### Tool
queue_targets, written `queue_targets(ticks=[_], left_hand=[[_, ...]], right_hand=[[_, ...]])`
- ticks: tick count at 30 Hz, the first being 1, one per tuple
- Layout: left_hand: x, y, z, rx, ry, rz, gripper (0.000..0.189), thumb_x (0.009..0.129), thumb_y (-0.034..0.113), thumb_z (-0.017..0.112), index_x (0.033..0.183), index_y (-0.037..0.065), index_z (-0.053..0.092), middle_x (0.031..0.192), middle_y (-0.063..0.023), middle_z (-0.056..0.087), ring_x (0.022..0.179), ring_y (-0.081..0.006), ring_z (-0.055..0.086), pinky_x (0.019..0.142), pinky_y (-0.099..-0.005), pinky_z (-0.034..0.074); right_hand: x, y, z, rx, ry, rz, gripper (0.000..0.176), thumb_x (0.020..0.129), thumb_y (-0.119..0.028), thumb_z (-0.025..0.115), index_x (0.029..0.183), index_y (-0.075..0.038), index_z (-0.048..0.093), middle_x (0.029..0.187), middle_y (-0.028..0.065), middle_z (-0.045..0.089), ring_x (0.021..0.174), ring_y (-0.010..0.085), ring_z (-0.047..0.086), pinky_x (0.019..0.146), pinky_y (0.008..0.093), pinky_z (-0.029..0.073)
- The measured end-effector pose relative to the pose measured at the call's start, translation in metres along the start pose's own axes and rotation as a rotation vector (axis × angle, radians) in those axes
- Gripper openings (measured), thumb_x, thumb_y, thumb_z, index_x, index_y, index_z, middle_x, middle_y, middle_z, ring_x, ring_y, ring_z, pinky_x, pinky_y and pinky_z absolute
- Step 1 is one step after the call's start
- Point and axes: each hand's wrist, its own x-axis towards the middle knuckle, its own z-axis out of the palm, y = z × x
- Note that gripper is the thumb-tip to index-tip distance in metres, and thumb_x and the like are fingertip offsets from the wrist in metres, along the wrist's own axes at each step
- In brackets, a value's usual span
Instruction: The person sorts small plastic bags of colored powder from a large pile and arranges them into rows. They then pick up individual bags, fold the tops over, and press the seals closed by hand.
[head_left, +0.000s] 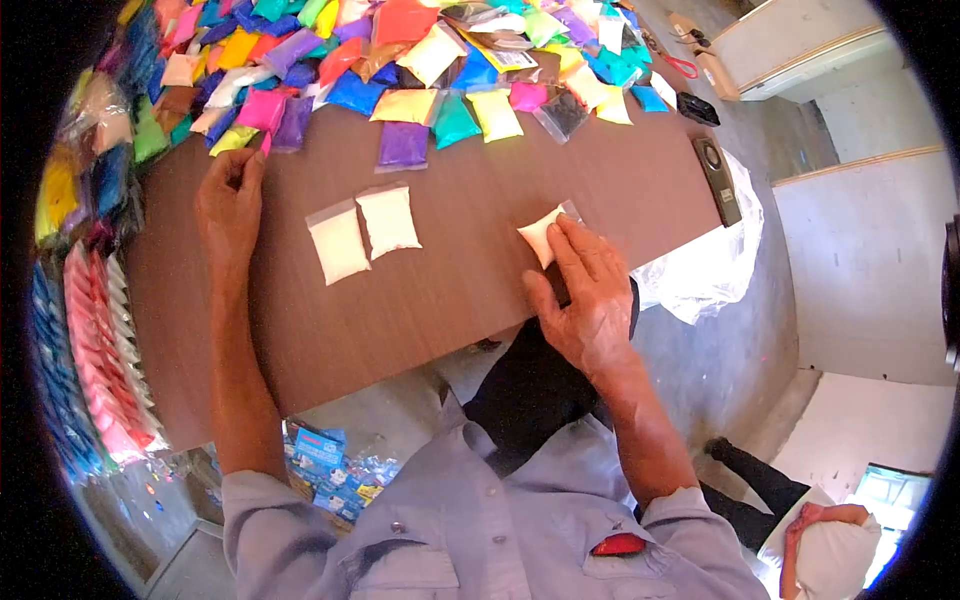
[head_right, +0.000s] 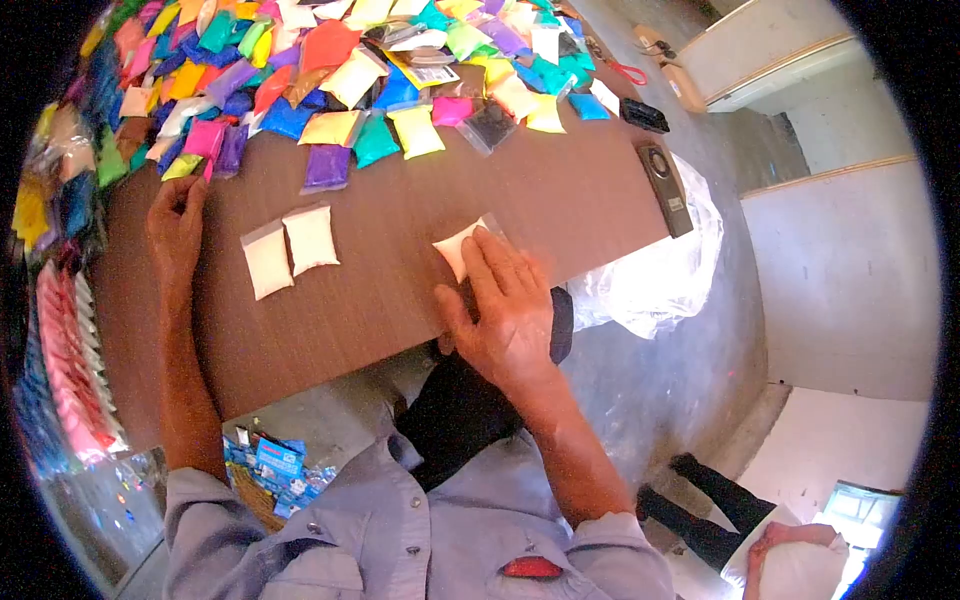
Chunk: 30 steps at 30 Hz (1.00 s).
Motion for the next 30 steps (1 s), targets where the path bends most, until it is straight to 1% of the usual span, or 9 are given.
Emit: queue_targets(ticks=[6, 13, 14, 17, 20, 21, 25, 27, 30], left_hand=[[0.001, 0.0, -0.001, 0.004, -0.002, -0.002, 0.022, 0.097, 0.019, 0.071, 0.103, -0.001, 0.073, 0.086, -0.0063, 0.073, 0.08, -0.0119, 0.066, 0.075, -0.0298, 0.052], [-0.002, 0.015, -0.008, 0.103, 0.007, -0.023, 0.022, 0.095, 0.019, 0.072, 0.106, 0.001, 0.074, 0.09, -0.0119, 0.075, 0.083, -0.0172, 0.071, 0.077, -0.0324, 0.055], [-0.001, 0.015, -0.007, 0.121, 0.008, -0.011, 0.021, 0.095, 0.019, 0.073, 0.107, 0.001, 0.074, 0.091, -0.013, 0.076, 0.084, -0.0181, 0.072, 0.077, -0.0327, 0.055], [-0.001, 0.009, -0.002, 0.05, 0.022, -0.026, 0.019, 0.094, 0.018, 0.073, 0.103, 0.002, 0.075, 0.088, -0.0118, 0.076, 0.079, -0.0166, 0.072, 0.074, -0.032, 0.055], [-0.001, 0.006, -0.003, 0.021, 0.034, 0.004, 0.018, 0.094, 0.017, 0.073, 0.102, 0.002, 0.075, 0.086, -0.0111, 0.076, 0.076, -0.0155, 0.071, 0.072, -0.0316, 0.055], [0.0, 0.006, -0.003, 0.011, 0.026, 0.014, 0.018, 0.094, 0.017, 0.073, 0.101, 0.001, 0.075, 0.085, -0.0106, 0.076, 0.075, -0.015, 0.07, 0.071, -0.0314, 0.055], [0.0, 0.013, -0.006, -0.029, 0.029, 0.036, 0.018, 0.094, 0.017, 0.073, 0.1, -0.001, 0.075, 0.085, -0.0108, 0.076, 0.075, -0.0144, 0.07, 0.071, -0.0306, 0.055], [-0.001, 0.021, -0.011, 0.042, -0.055, -0.063, 0.021, 0.097, 0.018, 0.071, 0.106, -0.002, 0.073, 0.094, -0.0098, 0.075, 0.086, -0.016, 0.069, 0.079, -0.032, 0.054], [0.0, 0.011, -0.007, -0.021, -0.042, -0.058, 0.023, 0.097, 0.019, 0.072, 0.105, -0.002, 0.073, 0.095, -0.0097, 0.075, 0.086, -0.0159, 0.068, 0.08, -0.0323, 0.054]], right_hand=[[-0.005, 0.0, 0.0, 0.098, 0.036, 0.016, 0.044, 0.08, -0.019, 0.083, 0.118, 0.001, 0.072, 0.127, 0.0169, 0.069, 0.115, 0.0347, 0.067, 0.104, 0.049, 0.049], [-0.002, 0.005, 0.013, 0.117, 0.116, 0.1, 0.036, 0.08, -0.012, 0.082, 0.114, -0.003, 0.074, 0.126, 0.0158, 0.069, 0.113, 0.0344, 0.067, 0.1, 0.0464, 0.051], [-0.001, 0.003, 0.015, 0.126, 0.114, 0.094, 0.036, 0.08, -0.012, 0.082, 0.114, -0.003, 0.074, 0.126, 0.0158, 0.069, 0.113, 0.0344, 0.067, 0.1, 0.0464, 0.051], [0.011, -0.003, 0.014, 0.08, 0.076, -0.124, 0.033, 0.08, -0.009, 0.079, 0.113, -0.007, 0.075, 0.124, 0.0146, 0.068, 0.115, 0.0349, 0.065, 0.098, 0.0447, 0.052], [0.022, -0.016, 0.023, 0.119, 0.048, -0.177, 0.032, 0.081, -0.008, 0.079, 0.113, -0.011, 0.076, 0.122, 0.014, 0.068, 0.116, 0.0347, 0.064, 0.096, 0.0442, 0.053], [0.029, -0.022, 0.022, 0.191, 0.033, -0.161, 0.031, 0.082, -0.003, 0.078, 0.113, -0.007, 0.076, 0.12, 0.0142, 0.069, 0.109, 0.0341, 0.067, 0.096, 0.0432, 0.052], [0.038, -0.029, 0.039, 0.216, 0.02, -0.141, 0.032, 0.082, -0.003, 0.078, 0.113, -0.008, 0.076, 0.12, 0.014, 0.069, 0.106, 0.0327, 0.068, 0.094, 0.0425, 0.053], [0.042, -0.029, 0.046, 0.247, 0.017, -0.158, 0.029, 0.085, -0.009, 0.075, 0.114, -0.011, 0.075, 0.125, 0.0151, 0.067, 0.104, 0.0338, 0.067, 0.089, 0.0448, 0.054], [0.048, -0.034, 0.048, 0.286, 0.007, -0.151, 0.033, 0.085, -0.007, 0.073, 0.117, -0.011, 0.073, 0.126, 0.015, 0.067, 0.106, 0.0334, 0.067, 0.091, 0.0453, 0.053]])
